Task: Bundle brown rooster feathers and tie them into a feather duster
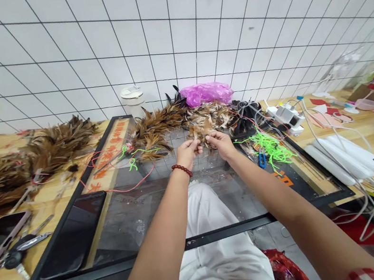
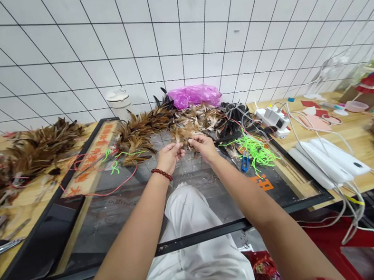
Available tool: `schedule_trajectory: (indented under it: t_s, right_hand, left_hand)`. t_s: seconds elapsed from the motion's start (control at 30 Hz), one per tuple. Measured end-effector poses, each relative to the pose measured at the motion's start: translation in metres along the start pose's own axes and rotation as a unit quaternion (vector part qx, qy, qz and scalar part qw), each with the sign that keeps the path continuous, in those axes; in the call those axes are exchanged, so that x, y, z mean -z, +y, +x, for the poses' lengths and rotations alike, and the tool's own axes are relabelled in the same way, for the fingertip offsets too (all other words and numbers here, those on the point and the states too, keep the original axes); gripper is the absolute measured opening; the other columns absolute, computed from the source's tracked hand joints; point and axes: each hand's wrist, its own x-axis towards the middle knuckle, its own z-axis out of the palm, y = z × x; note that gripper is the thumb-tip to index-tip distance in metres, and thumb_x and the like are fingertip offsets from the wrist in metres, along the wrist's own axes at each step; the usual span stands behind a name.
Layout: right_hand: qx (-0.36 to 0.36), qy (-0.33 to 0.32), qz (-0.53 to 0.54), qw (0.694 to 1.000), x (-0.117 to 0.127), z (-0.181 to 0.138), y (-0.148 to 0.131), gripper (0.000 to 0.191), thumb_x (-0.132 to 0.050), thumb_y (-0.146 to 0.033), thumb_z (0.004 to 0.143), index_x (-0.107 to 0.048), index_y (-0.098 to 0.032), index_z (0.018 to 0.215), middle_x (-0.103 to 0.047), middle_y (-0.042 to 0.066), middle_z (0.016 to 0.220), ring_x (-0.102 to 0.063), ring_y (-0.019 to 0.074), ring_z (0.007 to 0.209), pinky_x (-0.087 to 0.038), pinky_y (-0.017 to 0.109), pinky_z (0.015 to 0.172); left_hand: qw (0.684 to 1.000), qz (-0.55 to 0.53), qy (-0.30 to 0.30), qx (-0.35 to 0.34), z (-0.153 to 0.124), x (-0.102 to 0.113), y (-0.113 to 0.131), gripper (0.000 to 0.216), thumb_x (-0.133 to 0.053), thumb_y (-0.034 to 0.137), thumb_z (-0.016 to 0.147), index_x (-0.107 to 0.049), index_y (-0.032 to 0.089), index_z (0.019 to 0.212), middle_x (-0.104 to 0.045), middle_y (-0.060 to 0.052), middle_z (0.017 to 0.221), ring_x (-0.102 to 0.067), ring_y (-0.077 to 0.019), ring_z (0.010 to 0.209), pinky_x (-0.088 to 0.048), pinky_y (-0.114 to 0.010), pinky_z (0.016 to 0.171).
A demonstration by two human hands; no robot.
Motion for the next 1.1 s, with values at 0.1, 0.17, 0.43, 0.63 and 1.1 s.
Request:
schedule_trajectory:
  t_s: [0.1,0.17,0.43,0.63,1.1]
  right_hand:
    - [0.002,-0.001,-0.004,1.0,0.0,-0.002,0.0,0.031,-0.076,-0.043,0.059,-0.062,-0.017,0.069,-0.052,-0.005,0.055,-0.031,0.0042,0.044,-0.022,0.021,0.043]
    - [0.0,-0.003,-0.007,1.0,0.0,-0.003,-0.001,0.031,-0.075,-0.042,0.059,-0.062,-0.017,0.07,-0.053,-0.005,0.056,-0.032,0.0043,0.044,-0.023,0.021,0.043]
    - [-0.024,-0.041,-0.001,0.999,0.0,-0.005,-0.009,0.035,-0.07,-0.043,0.064,-0.066,-0.016,0.086,-0.052,-0.005,0.057,-0.032,0.0041,0.044,-0.023,0.02,0.042]
    - [0.002,-0.058,-0.077,0.995,-0.006,-0.011,-0.011,0.032,-0.074,-0.045,0.061,-0.061,-0.017,0.066,-0.05,-0.005,0.052,-0.035,0.0049,0.044,-0.026,0.021,0.044]
    - [0.025,0.081,-0.033,0.996,-0.003,-0.005,-0.004,0.026,-0.07,-0.037,0.062,-0.055,-0.019,0.073,-0.054,-0.005,0.059,-0.046,0.0088,0.052,-0.039,0.022,0.05]
  left_hand:
    - [1.0,0.008,-0.005,0.006,0.0,0.001,0.0,0.012,-0.072,0.016,0.069,-0.064,0.008,0.071,-0.061,-0.003,0.062,-0.057,-0.0086,0.052,-0.048,-0.023,0.054]
    - [0.999,0.026,-0.023,0.011,0.0,0.001,0.0,0.011,-0.072,0.016,0.07,-0.065,0.007,0.07,-0.061,-0.004,0.061,-0.057,-0.0089,0.052,-0.047,-0.023,0.052]
    - [0.998,0.02,-0.051,0.013,-0.001,0.001,0.0,0.012,-0.072,0.016,0.07,-0.065,0.007,0.069,-0.06,-0.004,0.059,-0.055,-0.0084,0.052,-0.046,-0.022,0.054]
    - [0.999,-0.021,-0.043,-0.014,-0.002,0.002,0.002,0.015,-0.075,0.019,0.067,-0.065,0.008,0.07,-0.059,-0.002,0.058,-0.053,-0.0069,0.051,-0.044,-0.021,0.055]
    - [1.0,-0.021,0.005,-0.022,0.0,0.002,-0.001,0.018,-0.075,0.024,0.067,-0.065,0.01,0.072,-0.061,-0.002,0.065,-0.051,-0.0053,0.051,-0.041,-0.02,0.051]
